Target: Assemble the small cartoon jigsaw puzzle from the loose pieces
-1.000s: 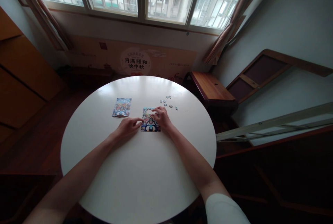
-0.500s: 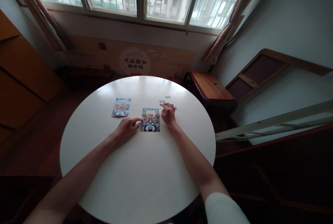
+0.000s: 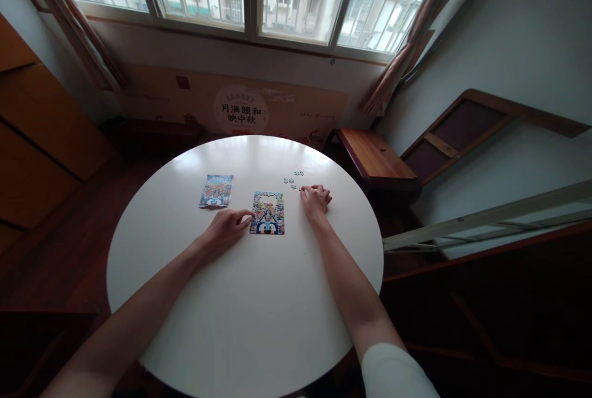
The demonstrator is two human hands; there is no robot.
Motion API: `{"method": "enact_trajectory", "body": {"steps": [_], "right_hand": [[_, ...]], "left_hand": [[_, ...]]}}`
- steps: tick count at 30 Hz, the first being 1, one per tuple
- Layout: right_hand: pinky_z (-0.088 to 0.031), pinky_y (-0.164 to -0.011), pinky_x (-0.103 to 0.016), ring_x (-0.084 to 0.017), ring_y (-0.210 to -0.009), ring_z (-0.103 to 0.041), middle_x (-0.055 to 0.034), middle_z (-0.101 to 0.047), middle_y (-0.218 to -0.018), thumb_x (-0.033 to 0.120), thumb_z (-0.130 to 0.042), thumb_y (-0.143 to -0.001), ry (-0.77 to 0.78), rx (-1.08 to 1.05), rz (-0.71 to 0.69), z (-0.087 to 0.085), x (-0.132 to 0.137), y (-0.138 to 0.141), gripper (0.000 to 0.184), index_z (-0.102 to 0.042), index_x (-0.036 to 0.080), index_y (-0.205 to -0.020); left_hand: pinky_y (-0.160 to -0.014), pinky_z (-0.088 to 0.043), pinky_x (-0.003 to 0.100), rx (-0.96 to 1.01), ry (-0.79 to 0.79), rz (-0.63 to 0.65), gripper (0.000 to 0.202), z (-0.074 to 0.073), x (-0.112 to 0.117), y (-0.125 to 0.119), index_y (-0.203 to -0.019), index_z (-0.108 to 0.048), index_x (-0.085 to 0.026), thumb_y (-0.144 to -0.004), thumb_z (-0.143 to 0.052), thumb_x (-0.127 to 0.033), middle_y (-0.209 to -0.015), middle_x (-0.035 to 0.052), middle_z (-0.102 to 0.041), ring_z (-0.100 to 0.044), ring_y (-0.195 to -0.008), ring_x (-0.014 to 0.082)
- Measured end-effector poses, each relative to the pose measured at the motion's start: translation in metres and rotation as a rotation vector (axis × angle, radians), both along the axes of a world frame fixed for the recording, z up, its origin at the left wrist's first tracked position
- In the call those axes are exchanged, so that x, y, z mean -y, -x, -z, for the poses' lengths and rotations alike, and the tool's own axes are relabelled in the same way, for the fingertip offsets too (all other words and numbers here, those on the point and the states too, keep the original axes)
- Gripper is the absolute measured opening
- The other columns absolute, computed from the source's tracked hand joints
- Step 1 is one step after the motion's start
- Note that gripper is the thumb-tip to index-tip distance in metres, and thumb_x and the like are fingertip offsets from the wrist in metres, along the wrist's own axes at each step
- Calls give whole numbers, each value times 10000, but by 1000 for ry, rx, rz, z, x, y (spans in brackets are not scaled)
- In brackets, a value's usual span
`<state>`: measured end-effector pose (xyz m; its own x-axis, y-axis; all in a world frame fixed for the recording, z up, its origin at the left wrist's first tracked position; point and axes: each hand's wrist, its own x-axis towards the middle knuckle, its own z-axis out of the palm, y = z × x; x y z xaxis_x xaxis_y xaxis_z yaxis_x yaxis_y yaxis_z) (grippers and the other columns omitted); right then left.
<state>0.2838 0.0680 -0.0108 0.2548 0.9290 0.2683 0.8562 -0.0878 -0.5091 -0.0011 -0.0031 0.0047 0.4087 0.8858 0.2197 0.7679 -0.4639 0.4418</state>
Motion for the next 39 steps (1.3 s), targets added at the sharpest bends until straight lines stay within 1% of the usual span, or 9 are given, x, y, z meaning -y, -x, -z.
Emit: {"method": "enact_trajectory", "body": {"steps": [4,7,10,19,23,31,33,36,39], "right_hand": [[-256,-911,-430,-290,-1070,-359,-95,-537,-1116,357,-576,-824,8,-2,35,-3,0,0,247,-691,253,-1017],[-257,-903,-421,-286,-1058,-366,-89,-545,-1095,381,-597,-807,21,-1,69,-4,0,1,225,-701,238,-946],[-251,-901,-413,-278,-1052,-368,-79,-549,-1079,376,-595,-805,24,3,63,-4,0,1,187,-705,243,-877],[-256,-906,-402,-268,-1041,-385,-60,-564,-1049,364,-586,-768,67,-39,56,-1,-3,-1,175,-679,245,-856],[-261,-904,-416,-275,-1032,-387,-69,-565,-1041,368,-588,-754,56,-36,54,-2,-2,0,195,-668,241,-879],[-267,-892,-436,-286,-1016,-406,-88,-587,-1017,342,-602,-727,31,-42,37,-5,-1,1,164,-658,221,-822],[-274,-885,-424,-273,-1001,-437,-73,-624,-952,313,-597,-736,9,-51,5,-4,-1,0,133,-636,217,-820],[-287,-892,-413,-243,-956,-499,-38,-658,-829,250,-573,-761,-37,-83,-89,-3,-1,-1,69,-614,211,-800],[-344,-880,-386,-214,-900,-545,-38,-663,-836,196,-553,-762,-135,-145,-184,-1,0,4,82,-615,193,-815]], "left_hand": [[-531,-238,219,-1,-5,3,312,1,0,0,-1058,-705,-262,-883,-464,-355,-516,-44,-472,-416,-473,87],[-531,-237,222,-6,-6,0,317,2,-1,0,-1058,-706,-261,-885,-462,-364,-509,-44,-461,-416,-470,89],[-532,-237,222,-11,-2,1,319,2,-1,0,-1058,-706,-262,-887,-458,-366,-512,-44,-464,-411,-468,89],[-539,-243,219,-13,3,4,329,1,0,0,-1063,-704,-245,-888,-451,-363,-523,-36,-490,-417,-481,92],[-535,-242,219,-10,-3,1,334,1,0,0,-1060,-707,-244,-887,-450,-370,-525,-34,-490,-418,-482,93],[-536,-244,220,0,7,-2,339,0,0,0,-1056,-708,-238,-885,-447,-371,-521,-32,-498,-414,-482,96],[-539,-246,219,4,5,-2,335,-1,1,0,-1052,-709,-243,-883,-448,-370,-520,-35,-497,-416,-482,96],[-542,-250,217,9,6,3,332,-1,0,0,-1051,-709,-252,-881,-449,-368,-517,-37,-494,-424,-484,95],[-540,-252,217,3,12,0,330,-1,0,0,-1051,-709,-250,-880,-451,-366,-519,-36,-494,-431,-485,95]]}}
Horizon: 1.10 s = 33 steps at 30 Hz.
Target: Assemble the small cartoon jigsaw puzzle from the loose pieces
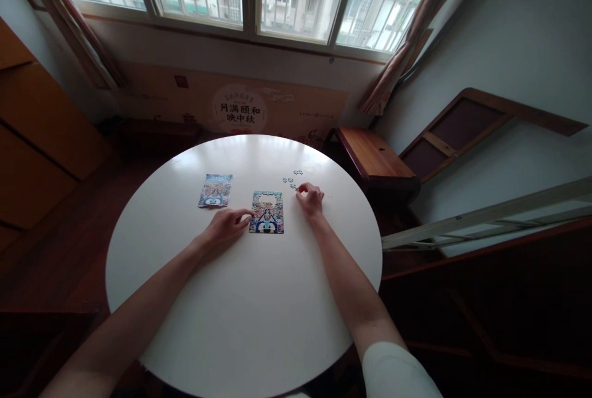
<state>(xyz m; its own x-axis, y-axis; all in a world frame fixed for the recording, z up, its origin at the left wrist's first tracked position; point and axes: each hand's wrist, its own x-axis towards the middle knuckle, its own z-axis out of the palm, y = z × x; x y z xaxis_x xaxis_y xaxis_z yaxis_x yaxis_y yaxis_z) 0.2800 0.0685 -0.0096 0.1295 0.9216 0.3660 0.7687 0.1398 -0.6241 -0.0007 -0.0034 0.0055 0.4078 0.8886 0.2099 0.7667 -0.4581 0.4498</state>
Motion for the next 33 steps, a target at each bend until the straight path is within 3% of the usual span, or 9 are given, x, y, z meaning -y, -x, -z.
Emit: {"method": "enact_trajectory", "body": {"steps": [4,8,11,19,33], "right_hand": [[-449,-788,-312,-166,-819,-588,-69,-640,-921,157,-501,-783,-110,-165,-202,0,4,18,162,-626,161,-885],[-490,-741,-284,-152,-801,-609,-53,-637,-915,205,-520,-812,-76,-283,-419,0,11,38,169,-657,184,-909],[-491,-751,-286,-151,-780,-614,-40,-653,-861,206,-553,-798,-61,-306,-497,1,15,45,143,-682,190,-856],[-477,-701,-275,-154,-755,-607,-31,-676,-821,212,-567,-785,33,-278,-503,4,12,42,157,-721,207,-812],[-415,-838,-308,-175,-862,-554,-18,-675,-826,150,-599,-783,43,-18,-467,0,12,42,156,-727,231,-818]], "left_hand": [[-536,-251,214,0,8,0,325,0,0,0,-1056,-708,-249,-876,-460,-361,-519,-37,-491,-430,-486,93],[-524,-244,216,7,9,2,330,-1,0,0,-1057,-710,-248,-874,-464,-372,-508,-38,-476,-413,-481,93],[-522,-245,218,6,5,-4,330,-1,0,-1,-1059,-709,-250,-877,-464,-375,-511,-36,-474,-409,-476,93],[-520,-245,213,7,7,-1,336,0,0,0,-1060,-710,-244,-871,-470,-384,-505,-37,-472,-407,-481,92],[-533,-249,214,-14,2,0,333,1,0,0,-1073,-703,-245,-880,-459,-367,-524,-35,-494,-421,-487,93]]}}
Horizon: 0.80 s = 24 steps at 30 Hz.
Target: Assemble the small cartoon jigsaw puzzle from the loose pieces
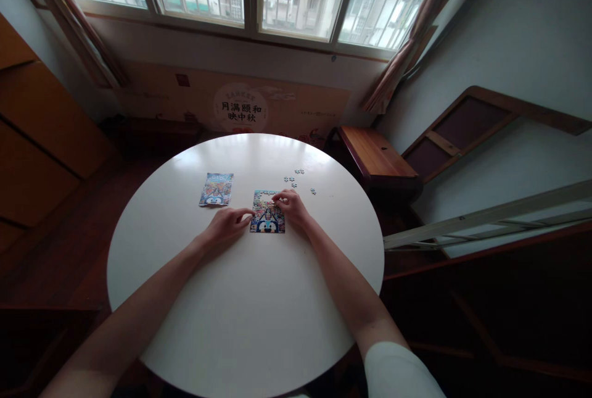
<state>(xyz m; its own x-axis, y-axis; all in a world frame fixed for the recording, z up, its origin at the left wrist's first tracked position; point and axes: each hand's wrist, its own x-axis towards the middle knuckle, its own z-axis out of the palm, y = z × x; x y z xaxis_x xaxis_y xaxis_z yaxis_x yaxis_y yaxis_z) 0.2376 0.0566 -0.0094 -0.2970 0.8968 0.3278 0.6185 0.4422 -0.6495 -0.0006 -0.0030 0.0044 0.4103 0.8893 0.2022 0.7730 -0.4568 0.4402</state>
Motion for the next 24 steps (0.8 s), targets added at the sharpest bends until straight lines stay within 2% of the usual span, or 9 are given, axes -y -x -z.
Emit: {"method": "enact_trajectory", "body": {"steps": [12,24], "right_hand": [[-381,-897,-343,-207,-953,-530,-22,-694,-915,173,-597,-801,7,99,28,2,0,1,171,-734,254,-867],[-371,-875,-338,-212,-940,-531,-21,-690,-908,163,-630,-781,-38,93,19,6,-1,0,153,-735,251,-848]], "left_hand": [[-526,-244,210,2,0,2,333,0,0,0,-1073,-701,-253,-883,-457,-376,-511,-38,-480,-415,-485,93],[-525,-248,209,0,-7,5,333,-1,0,0,-1068,-703,-244,-885,-457,-374,-510,-39,-476,-417,-485,92]]}}
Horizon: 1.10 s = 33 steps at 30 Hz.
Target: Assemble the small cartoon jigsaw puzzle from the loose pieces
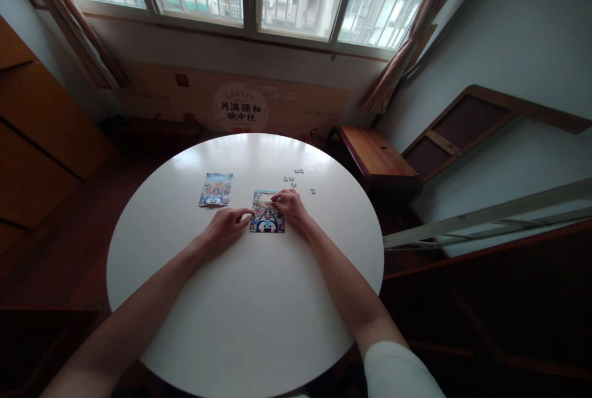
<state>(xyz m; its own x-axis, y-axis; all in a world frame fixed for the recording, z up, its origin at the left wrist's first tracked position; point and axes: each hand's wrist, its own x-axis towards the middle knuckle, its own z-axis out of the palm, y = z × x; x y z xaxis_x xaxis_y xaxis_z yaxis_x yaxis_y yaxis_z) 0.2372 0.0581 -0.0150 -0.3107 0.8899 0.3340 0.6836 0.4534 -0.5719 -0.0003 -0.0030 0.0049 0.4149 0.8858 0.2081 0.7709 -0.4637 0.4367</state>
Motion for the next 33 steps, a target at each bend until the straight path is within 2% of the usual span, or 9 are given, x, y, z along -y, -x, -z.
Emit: {"method": "enact_trajectory", "body": {"steps": [17,22,33], "right_hand": [[-366,-884,-369,-217,-953,-545,-36,-672,-967,209,-647,-788,-33,-39,-15,4,-2,-1,127,-731,247,-875],[-386,-859,-354,-205,-914,-539,-32,-670,-904,140,-609,-786,-31,-67,-16,2,0,-1,177,-728,245,-865],[-383,-841,-343,-211,-888,-533,-11,-700,-840,117,-618,-745,-20,-55,5,1,0,0,189,-726,244,-833]], "left_hand": [[-524,-250,210,9,-8,7,322,1,0,1,-1066,-703,-259,-886,-465,-382,-505,-47,-470,-418,-480,88],[-522,-244,213,5,-12,6,318,3,-1,2,-1063,-702,-264,-890,-462,-382,-503,-47,-473,-415,-477,89],[-523,-248,213,2,-5,-4,313,0,0,0,-1056,-706,-262,-876,-473,-368,-505,-46,-466,-418,-478,91]]}}
